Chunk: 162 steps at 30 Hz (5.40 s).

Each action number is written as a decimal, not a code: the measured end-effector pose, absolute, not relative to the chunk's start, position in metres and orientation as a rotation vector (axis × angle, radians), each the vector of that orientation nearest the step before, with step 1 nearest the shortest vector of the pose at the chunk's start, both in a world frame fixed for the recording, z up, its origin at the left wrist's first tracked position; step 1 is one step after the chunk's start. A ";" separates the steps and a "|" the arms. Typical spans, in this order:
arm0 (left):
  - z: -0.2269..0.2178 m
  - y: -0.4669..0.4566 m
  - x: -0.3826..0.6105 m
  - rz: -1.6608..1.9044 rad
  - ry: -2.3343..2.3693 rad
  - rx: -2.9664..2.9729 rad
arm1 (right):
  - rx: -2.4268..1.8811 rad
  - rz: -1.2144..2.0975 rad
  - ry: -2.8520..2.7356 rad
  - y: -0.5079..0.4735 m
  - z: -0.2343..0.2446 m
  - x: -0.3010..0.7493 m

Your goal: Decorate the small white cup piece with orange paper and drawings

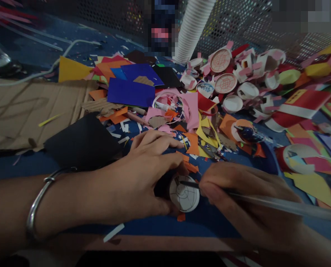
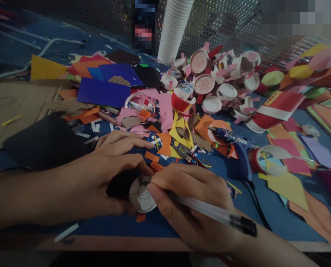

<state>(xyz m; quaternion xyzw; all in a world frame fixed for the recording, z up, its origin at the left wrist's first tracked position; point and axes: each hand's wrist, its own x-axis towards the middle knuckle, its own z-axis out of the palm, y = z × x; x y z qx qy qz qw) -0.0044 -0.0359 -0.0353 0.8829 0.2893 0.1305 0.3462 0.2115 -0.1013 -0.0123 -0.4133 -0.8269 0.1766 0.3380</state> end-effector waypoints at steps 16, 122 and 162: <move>-0.035 -0.035 -0.003 0.323 0.751 2.290 | -1.093 0.403 -2.175 -0.101 -0.013 0.215; -0.036 -0.036 -0.004 0.348 0.740 2.306 | -1.108 0.297 -2.202 -0.102 -0.015 0.213; -0.038 -0.035 -0.003 0.318 0.744 2.327 | -1.123 0.244 -2.217 -0.103 -0.016 0.218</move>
